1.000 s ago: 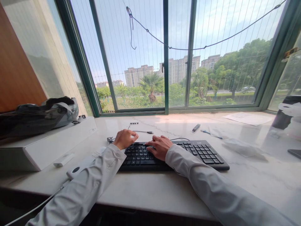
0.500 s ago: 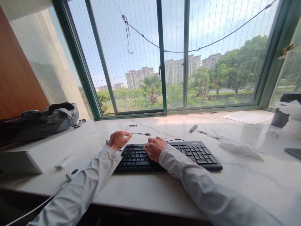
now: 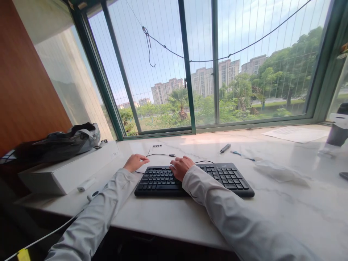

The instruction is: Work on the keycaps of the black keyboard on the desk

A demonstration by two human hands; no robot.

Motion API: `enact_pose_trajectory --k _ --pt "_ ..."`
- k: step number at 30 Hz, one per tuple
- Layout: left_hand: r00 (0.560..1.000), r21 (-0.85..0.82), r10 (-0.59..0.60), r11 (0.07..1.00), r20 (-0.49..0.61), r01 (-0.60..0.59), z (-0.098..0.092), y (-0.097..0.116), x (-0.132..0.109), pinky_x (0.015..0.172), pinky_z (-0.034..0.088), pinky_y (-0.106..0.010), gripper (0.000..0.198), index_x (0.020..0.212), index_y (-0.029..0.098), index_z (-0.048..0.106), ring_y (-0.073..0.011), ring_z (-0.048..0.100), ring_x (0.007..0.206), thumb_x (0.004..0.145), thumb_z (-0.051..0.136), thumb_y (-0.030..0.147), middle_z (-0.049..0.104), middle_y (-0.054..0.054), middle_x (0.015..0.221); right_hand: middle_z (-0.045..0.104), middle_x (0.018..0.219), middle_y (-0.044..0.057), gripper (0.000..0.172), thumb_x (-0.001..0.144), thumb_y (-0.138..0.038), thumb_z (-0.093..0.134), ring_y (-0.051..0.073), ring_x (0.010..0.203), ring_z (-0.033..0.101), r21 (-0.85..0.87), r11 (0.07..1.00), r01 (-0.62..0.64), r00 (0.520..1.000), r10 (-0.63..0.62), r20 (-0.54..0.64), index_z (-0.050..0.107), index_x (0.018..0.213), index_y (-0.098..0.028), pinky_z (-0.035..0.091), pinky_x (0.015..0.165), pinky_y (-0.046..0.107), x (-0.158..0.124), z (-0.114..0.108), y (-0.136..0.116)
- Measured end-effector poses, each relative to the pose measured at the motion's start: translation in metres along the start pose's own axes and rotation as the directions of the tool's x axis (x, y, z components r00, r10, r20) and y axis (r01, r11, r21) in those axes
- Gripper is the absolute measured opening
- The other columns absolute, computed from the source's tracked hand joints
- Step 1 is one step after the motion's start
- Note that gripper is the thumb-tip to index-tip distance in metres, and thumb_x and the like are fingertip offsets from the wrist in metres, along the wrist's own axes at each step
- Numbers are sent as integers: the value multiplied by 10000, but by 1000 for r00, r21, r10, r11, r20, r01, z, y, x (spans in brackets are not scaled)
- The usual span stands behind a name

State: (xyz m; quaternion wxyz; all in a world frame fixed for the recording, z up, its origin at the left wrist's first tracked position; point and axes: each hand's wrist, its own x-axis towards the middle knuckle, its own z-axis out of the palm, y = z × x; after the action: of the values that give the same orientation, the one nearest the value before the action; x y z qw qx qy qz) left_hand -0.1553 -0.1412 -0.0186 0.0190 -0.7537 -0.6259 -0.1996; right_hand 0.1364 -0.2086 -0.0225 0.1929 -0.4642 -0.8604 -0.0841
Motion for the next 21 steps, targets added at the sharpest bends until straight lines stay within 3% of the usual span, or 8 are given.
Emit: enact_pose_trajectory --k 2,7,9,11,15,18,21 --pt "1000 11 16 1000 0 -16 1 1 -1 797 451 -263 340 816 254 755 -201 645 851 759 564 529 743 -9 890 685 1040 80 389 942 -399 349 184 890 628 -2 1000 5 1000 -5 0 646 1116 -217 389 842 341 0 0 2" --pt "966 8 -66 998 -249 70 -11 6 -2 765 455 -243 440 930 221 724 -161 624 758 794 503 577 735 -32 891 686 1023 79 386 944 -378 338 184 869 634 -7 1000 20 1000 -20 -6 652 1103 -219 396 826 340 1 0 3" --pt "955 -36 -92 996 -280 85 -13 5 -1 767 461 -239 468 1047 223 689 -152 622 754 796 504 571 728 -30 958 686 1006 77 386 945 -381 339 182 867 633 -8 1000 20 1000 -20 -1 656 1093 -219 396 820 333 1 0 3" --pt "971 -62 -73 996 -225 61 -11 3 1 789 465 -247 450 1075 234 679 -153 626 774 796 510 545 717 -22 1022 685 999 77 388 949 -382 333 178 863 631 -9 1000 22 1000 -22 2 659 1082 -218 394 819 328 0 -1 3" --pt "1000 -56 -8 998 10 9 -2 -2 3 804 466 -264 392 883 230 733 -186 635 827 772 523 541 734 -28 919 685 990 76 381 951 -366 328 177 856 628 -24 999 33 999 -33 1 662 1060 -219 389 815 331 0 -1 3" --pt "992 -87 45 996 120 -35 -2 -2 2 786 459 -259 406 864 223 738 -190 635 834 753 537 558 735 -33 876 687 982 75 381 951 -365 327 182 854 627 -32 999 37 999 -37 1 663 1060 -223 387 806 337 0 0 3" --pt "951 -121 125 988 281 -94 -8 -1 0 782 442 -249 425 850 224 729 -185 627 841 738 538 587 730 -23 857 688 984 77 382 953 -372 327 182 859 628 -38 998 40 999 -40 17 660 1071 -228 380 808 339 0 1 3"
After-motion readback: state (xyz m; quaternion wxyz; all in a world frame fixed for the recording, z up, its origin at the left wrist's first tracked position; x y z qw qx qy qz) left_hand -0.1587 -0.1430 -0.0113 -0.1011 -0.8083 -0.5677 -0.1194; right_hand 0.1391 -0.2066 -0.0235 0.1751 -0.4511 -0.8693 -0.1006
